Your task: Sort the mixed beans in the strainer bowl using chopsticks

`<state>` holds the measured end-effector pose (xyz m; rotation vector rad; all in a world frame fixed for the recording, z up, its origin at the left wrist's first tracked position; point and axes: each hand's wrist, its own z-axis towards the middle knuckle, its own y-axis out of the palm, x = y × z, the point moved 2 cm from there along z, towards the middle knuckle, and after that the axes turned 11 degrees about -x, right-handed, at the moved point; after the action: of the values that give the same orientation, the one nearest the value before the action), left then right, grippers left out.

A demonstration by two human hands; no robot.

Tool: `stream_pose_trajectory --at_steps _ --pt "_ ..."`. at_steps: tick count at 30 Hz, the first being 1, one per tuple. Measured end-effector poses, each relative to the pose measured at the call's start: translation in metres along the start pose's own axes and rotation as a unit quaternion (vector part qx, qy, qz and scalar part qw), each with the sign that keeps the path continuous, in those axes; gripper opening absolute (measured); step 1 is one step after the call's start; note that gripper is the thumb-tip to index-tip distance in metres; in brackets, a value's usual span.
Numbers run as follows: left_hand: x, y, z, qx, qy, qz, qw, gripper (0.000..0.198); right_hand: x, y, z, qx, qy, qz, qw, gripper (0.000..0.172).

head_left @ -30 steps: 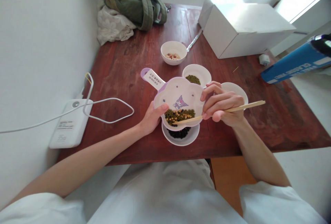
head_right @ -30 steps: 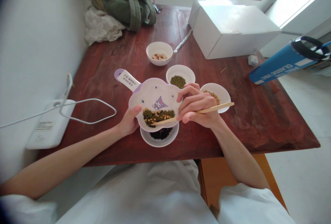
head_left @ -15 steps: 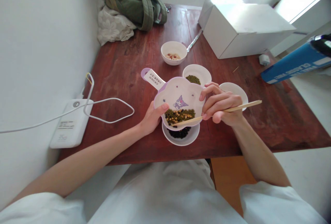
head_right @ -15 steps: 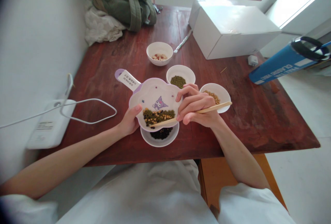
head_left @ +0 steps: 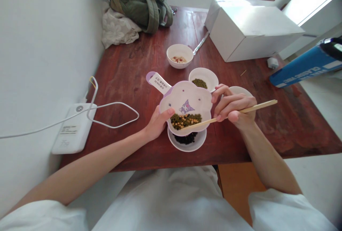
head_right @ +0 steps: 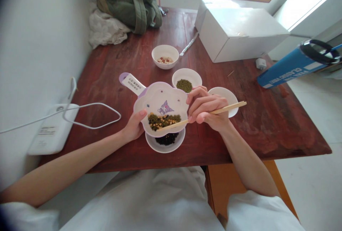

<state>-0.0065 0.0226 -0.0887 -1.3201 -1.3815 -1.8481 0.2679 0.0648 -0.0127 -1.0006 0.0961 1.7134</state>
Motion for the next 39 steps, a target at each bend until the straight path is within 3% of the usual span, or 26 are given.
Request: stream_pose_trajectory --at_steps 11,16,24,32,39 --pt "-0.001 0.000 -0.001 0.003 -0.007 -0.002 1.000 0.078 -0.006 0.002 0.004 -0.074 0.014 -0.044 0.996 0.042" --pt "-0.002 -0.001 -0.001 0.006 -0.006 0.001 1.000 0.080 -0.005 0.004 0.004 -0.063 0.016 -0.046 0.997 0.050" --pt "0.002 0.002 0.000 0.006 -0.007 -0.007 1.000 0.081 -0.002 0.003 0.003 -0.054 0.004 -0.029 0.998 0.048" --pt "0.000 0.000 -0.001 0.002 -0.006 0.000 1.000 0.076 -0.003 0.007 0.002 0.015 0.015 0.011 1.000 0.049" --pt "0.002 0.002 0.000 0.003 -0.010 -0.013 1.000 0.078 -0.008 0.017 0.003 -0.021 -0.001 -0.027 0.999 0.050"
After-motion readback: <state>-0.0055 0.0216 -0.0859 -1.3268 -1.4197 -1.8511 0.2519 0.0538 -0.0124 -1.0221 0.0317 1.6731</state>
